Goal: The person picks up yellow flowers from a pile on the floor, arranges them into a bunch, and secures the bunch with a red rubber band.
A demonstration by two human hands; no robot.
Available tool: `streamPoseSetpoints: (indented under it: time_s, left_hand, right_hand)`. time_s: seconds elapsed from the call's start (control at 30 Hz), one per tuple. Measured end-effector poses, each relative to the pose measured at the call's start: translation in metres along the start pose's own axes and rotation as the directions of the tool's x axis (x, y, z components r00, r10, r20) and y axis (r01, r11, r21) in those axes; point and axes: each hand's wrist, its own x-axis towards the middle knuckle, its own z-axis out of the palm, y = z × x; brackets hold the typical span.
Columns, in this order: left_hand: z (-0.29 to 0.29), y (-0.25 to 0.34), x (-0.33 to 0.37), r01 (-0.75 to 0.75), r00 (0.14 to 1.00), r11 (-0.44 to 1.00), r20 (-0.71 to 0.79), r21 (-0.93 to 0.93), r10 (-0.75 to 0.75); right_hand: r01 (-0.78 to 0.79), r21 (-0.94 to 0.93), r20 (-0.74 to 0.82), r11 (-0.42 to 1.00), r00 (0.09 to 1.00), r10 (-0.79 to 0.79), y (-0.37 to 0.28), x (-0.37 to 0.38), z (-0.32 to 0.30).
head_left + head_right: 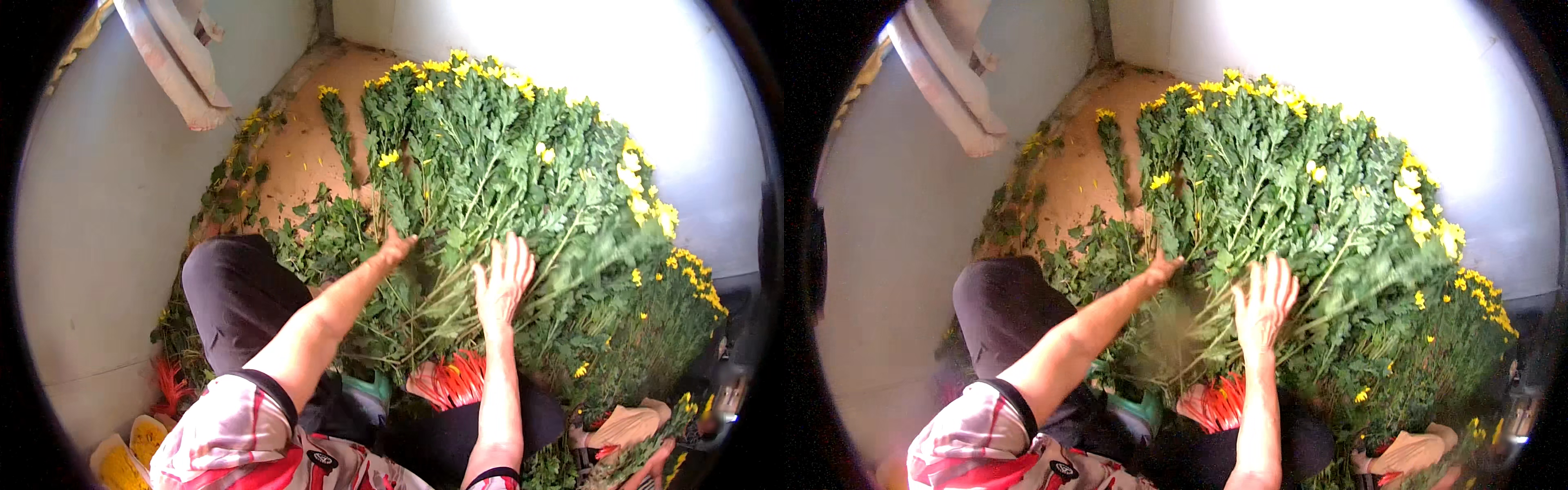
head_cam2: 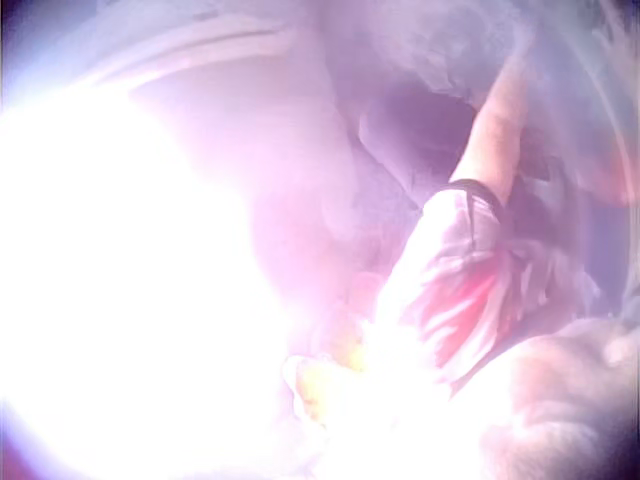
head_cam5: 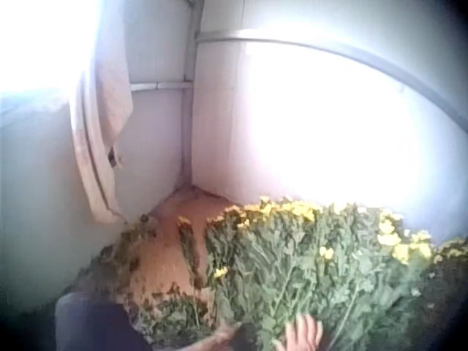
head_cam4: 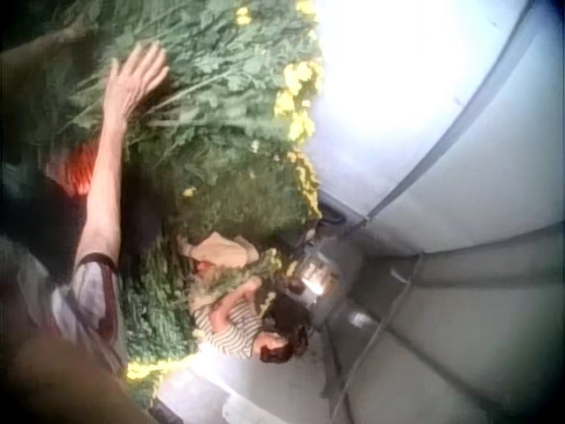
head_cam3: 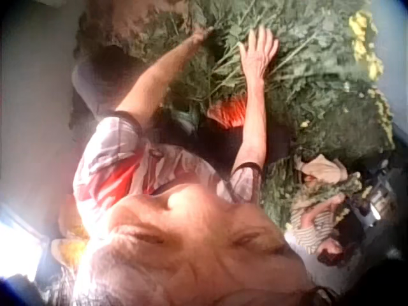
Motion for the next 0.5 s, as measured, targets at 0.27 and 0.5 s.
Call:
streamPoseSetpoints:
  time_s: [0.27, 0.5]
  left_hand:
    - [0.006, 0.046, 0.026, -0.078, 0.86, 0.991, -0.496, 0.105, 0.12]
    - [-0.149, 0.118, 0.126, -0.194, 0.838, 0.981, -0.523, -0.024, 0.153]
  right_hand:
    - [0.025, -0.181, 0.392, 0.983, 0.919, 0.049, 0.037, 0.019, 0.088]
    - [0.027, -0.152, 0.415, 0.988, 0.909, 0.04, 0.054, 0.015, 0.118]
